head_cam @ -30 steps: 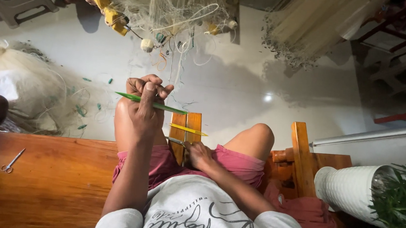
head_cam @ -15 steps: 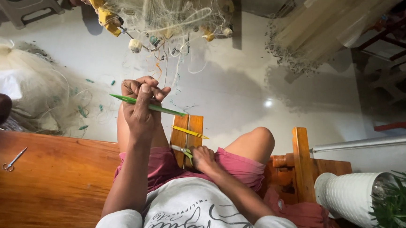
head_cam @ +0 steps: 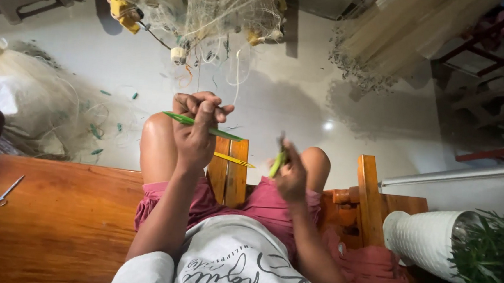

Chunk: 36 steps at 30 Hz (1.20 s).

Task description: Repairing a fishing net using a shuttle and scissors to tie knots and cut twine.

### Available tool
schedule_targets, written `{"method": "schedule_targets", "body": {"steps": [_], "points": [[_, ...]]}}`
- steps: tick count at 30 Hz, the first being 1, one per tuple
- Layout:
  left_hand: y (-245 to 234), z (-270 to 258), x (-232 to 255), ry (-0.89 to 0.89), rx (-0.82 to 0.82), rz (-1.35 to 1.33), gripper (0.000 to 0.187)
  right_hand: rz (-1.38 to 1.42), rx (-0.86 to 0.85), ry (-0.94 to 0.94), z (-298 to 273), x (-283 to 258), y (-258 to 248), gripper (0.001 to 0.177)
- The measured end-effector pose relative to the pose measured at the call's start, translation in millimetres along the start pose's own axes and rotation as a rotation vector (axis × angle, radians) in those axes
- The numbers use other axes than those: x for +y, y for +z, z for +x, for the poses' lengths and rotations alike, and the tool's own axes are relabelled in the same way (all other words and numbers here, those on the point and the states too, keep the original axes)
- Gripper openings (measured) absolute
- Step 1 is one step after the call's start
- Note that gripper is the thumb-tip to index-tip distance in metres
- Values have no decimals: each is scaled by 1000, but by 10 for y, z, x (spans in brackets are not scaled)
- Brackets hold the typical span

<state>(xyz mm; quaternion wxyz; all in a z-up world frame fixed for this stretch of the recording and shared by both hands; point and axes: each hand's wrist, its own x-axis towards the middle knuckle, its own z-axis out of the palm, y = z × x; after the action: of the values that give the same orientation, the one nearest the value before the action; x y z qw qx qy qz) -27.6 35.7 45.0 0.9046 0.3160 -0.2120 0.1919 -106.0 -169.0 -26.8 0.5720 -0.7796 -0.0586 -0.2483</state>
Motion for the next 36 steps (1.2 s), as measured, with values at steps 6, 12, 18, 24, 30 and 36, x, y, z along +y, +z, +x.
{"method": "schedule_targets", "body": {"steps": [6, 12, 18, 24, 30, 36], "points": [[226, -27, -53, 14, -24, 71, 20, -475, 109, -508, 781, -33, -392, 56], [284, -5, -20, 60, -8, 111, 22, -434, -138, -568, 880, -404, -252, 49], [215, -9, -34, 113, -23, 311, 19, -420, -147, -508, 847, -799, -43, 52], [260, -24, -30, 128, -24, 320, 18, -426, -156, -487, 861, -840, -23, 51], [320, -40, 17, 139, -34, 336, 17, -429, -146, -455, 844, -819, -29, 51], [311, -64, -6, 114, -33, 288, 17, -418, -142, -374, 802, -845, -22, 49]]}}
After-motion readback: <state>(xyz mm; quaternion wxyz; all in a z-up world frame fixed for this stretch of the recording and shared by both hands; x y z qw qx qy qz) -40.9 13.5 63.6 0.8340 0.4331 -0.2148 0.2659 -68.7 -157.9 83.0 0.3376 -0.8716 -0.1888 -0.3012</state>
